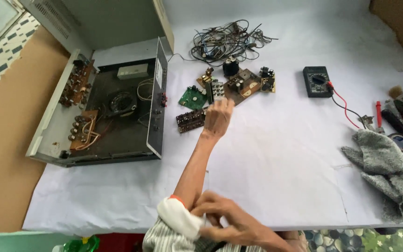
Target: Organizing and arranging various circuit boards and electronic components on a white workspace.
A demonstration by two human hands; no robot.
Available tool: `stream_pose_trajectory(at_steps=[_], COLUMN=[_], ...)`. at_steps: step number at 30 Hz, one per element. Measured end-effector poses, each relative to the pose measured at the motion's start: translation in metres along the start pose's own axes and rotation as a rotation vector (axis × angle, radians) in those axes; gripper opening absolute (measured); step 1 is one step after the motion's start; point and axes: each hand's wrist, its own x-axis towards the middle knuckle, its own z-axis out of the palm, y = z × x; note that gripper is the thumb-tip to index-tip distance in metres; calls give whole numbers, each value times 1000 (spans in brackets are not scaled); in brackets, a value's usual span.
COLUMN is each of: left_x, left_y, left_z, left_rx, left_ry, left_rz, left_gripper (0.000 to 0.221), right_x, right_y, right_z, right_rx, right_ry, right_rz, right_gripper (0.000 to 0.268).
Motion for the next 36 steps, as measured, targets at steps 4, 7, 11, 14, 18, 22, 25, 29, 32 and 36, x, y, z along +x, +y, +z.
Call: stream_pose_trajectory(at_steps=[4,7,11,14,18,22,25,29,32,36], left_x=[21,38,19,19,24,-9,-61,-104,-122,-133], left_y=[-16,-23,-50,-49,-37,-22,-25,-19,-14,-21], left_z=[47,7,64,53,19,-38,-24,-12,0,18], left_rx=[-647,-1499,-1753,-1842,-1644,-907,-631,-343,-301,-392], left_ry=[210,483,592,635,501,179,236,300,283,314], left_rz=[-1183,-1741,-1910,-1858,-1693,-993,-988,-942,-973,-1024], left_gripper=[27,22,20,20,18,15,18,25,38,45], right_x=[-10,-15,-19,41,63,3,33,92,145,216], right_y=[33,49,55,153,156,93,156,151,146,169], right_z=[11,25,28,25,10,-50,-160,-251,-291,-316], right_rx=[-163,-306,-291,-130,-153,-368,-602,-813,-901,-1238], right_ry=[276,466,451,524,183,269,700,856,901,842], right_rz=[-320,-378,-439,-307,378,-428,-258,-53,-76,-31], right_gripper=[43,47,48,44,49,31,35,33,32,40])
